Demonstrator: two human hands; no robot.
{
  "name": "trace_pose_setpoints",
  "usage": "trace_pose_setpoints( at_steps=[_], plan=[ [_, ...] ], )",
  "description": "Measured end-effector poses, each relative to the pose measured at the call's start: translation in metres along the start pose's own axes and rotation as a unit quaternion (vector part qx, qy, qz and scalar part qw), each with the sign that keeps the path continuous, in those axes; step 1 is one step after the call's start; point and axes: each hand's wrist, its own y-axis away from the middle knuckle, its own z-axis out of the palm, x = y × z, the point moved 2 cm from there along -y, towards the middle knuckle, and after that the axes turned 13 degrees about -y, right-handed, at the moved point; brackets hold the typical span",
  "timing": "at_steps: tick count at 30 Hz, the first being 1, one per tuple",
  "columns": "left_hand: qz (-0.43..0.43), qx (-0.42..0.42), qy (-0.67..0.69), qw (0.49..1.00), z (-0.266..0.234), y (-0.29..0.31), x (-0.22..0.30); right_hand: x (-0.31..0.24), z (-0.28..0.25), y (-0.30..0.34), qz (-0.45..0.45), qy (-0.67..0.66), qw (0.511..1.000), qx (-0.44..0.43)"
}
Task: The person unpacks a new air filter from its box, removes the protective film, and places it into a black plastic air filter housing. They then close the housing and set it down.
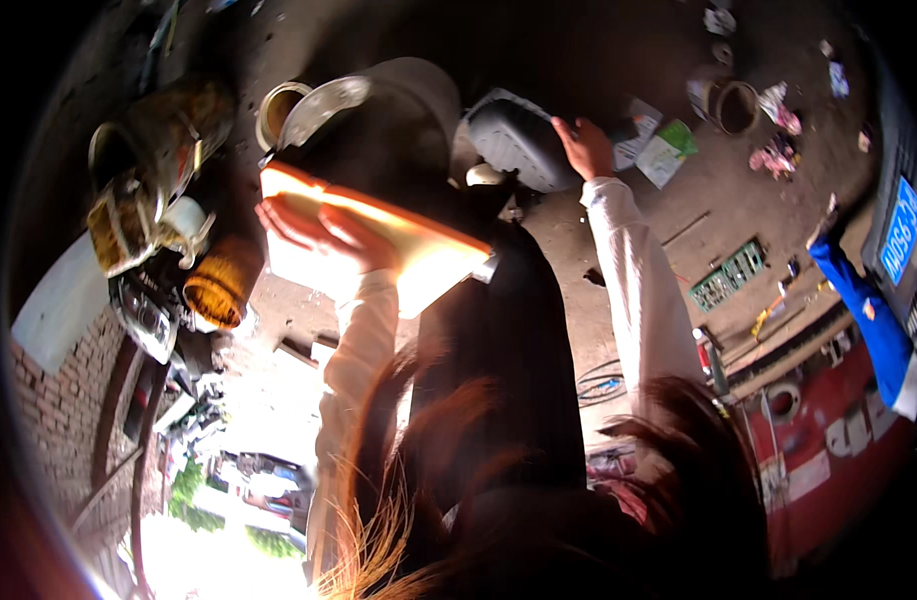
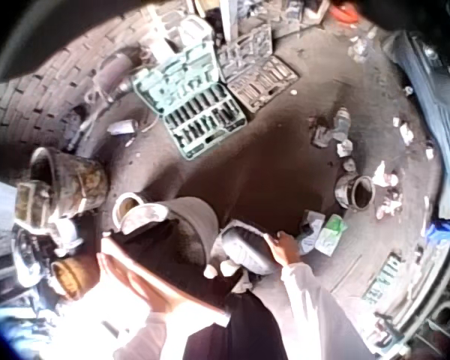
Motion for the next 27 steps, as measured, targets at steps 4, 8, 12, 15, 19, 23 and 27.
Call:
trace_pose_setpoints(
  at_steps=[4, 8, 12, 15, 19, 23, 27],
  plan=[
    [-0.020, -0.009, 0.025, 0.999, 0.004, -0.003, -0.005, -0.006, -0.001, 0.010, -0.045, 0.001, 0.998, 0.040],
    [-0.027, -0.019, 0.002, 0.999, 0.001, -0.005, -0.018, -0.024, -0.010, 0.025, -0.026, 0.015, 0.999, 0.035],
    [-0.025, -0.025, 0.018, 0.999, 0.004, -0.006, -0.011, -0.009, -0.046, 0.034, 0.026, -0.004, 0.992, 0.120],
    [-0.031, -0.036, 0.025, 0.999, 0.000, -0.006, -0.014, -0.011, -0.080, 0.046, 0.131, -0.017, 0.984, 0.118],
    [-0.024, -0.048, 0.025, 0.998, -0.004, -0.008, -0.019, -0.022, -0.125, 0.066, 0.135, -0.095, 0.970, 0.178],
    [-0.026, -0.072, 0.080, 0.994, -0.011, -0.010, -0.024, -0.021, -0.188, 0.091, 0.200, -0.202, 0.940, 0.190],
    [-0.013, -0.110, 0.196, 0.974, -0.019, -0.012, -0.041, -0.029, -0.251, 0.118, 0.238, -0.343, 0.881, 0.224]
  ],
)
